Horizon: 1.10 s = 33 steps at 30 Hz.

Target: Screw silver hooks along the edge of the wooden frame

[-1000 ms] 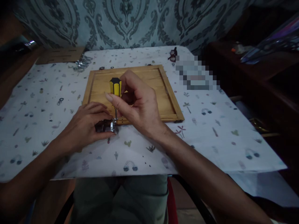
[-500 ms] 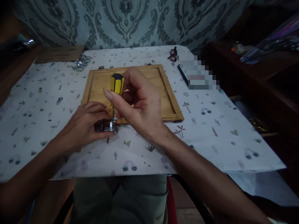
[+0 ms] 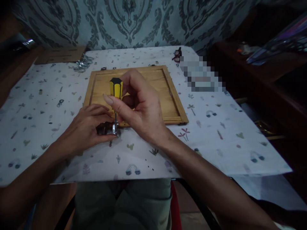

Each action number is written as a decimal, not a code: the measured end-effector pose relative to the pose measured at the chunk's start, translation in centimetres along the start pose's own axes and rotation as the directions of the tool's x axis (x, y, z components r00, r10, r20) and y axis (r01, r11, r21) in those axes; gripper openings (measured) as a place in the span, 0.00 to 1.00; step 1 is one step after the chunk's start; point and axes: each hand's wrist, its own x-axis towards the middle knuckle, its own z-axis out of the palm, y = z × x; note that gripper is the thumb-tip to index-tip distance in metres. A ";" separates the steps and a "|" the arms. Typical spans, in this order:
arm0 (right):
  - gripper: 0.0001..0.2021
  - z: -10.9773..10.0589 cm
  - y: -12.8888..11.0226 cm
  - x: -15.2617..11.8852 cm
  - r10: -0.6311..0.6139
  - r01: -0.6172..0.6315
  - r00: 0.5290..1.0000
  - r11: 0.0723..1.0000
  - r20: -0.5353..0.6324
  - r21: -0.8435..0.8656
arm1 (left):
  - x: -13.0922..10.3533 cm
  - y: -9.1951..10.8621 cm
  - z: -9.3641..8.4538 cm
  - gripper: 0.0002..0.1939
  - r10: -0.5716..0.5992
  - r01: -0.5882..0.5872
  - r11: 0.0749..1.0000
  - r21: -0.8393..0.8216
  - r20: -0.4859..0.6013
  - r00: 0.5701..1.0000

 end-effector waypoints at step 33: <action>0.13 -0.7 -0.2 0.3 -0.052 0.051 0.997 0.999 0.056 0.012 | 0.2 0.0 0.0 0.18 -0.005 0.005 1.000 -0.011 -0.005 1.000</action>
